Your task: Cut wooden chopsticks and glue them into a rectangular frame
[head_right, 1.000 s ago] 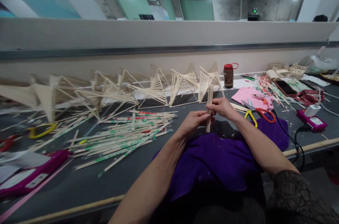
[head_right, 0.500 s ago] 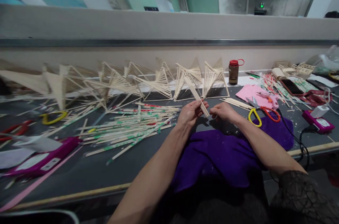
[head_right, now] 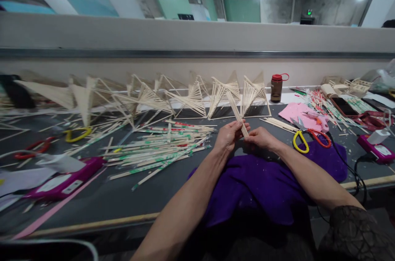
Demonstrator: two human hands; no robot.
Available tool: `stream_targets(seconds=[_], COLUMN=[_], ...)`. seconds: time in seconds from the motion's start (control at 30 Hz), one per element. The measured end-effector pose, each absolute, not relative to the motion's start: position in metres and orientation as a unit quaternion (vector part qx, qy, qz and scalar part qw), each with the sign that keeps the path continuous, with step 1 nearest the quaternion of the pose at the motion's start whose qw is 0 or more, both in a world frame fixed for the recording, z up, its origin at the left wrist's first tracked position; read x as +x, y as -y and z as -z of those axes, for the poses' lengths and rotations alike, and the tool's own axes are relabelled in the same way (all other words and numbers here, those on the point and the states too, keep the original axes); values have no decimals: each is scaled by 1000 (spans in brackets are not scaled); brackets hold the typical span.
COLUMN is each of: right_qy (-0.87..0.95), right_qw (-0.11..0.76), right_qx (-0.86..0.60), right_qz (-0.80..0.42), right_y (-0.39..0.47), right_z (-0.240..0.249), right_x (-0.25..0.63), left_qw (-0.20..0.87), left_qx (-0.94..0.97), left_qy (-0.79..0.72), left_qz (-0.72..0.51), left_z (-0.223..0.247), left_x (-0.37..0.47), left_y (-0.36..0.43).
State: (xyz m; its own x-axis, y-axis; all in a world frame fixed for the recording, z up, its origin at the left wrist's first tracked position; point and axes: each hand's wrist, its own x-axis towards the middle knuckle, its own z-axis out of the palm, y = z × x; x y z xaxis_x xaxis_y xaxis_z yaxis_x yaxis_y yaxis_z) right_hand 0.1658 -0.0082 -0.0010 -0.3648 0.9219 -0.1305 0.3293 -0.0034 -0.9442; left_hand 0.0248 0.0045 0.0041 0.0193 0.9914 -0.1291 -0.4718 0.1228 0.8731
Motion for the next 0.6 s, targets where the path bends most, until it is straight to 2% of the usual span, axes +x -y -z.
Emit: stream_targets(seconds=[0.23, 0.6], right_qy=[658, 708], right_qw=[279, 176], right_qx=[-489, -472], right_qz=[-501, -495], right_y=[6, 7], right_z=[1, 6], right_x=[168, 175], left_qw=[635, 604], left_qx=[337, 259], left_qy=[-377, -328], left_qz=[-584, -679], left_z=[-6, -32], left_x=[25, -14], left_y=[-2, -13])
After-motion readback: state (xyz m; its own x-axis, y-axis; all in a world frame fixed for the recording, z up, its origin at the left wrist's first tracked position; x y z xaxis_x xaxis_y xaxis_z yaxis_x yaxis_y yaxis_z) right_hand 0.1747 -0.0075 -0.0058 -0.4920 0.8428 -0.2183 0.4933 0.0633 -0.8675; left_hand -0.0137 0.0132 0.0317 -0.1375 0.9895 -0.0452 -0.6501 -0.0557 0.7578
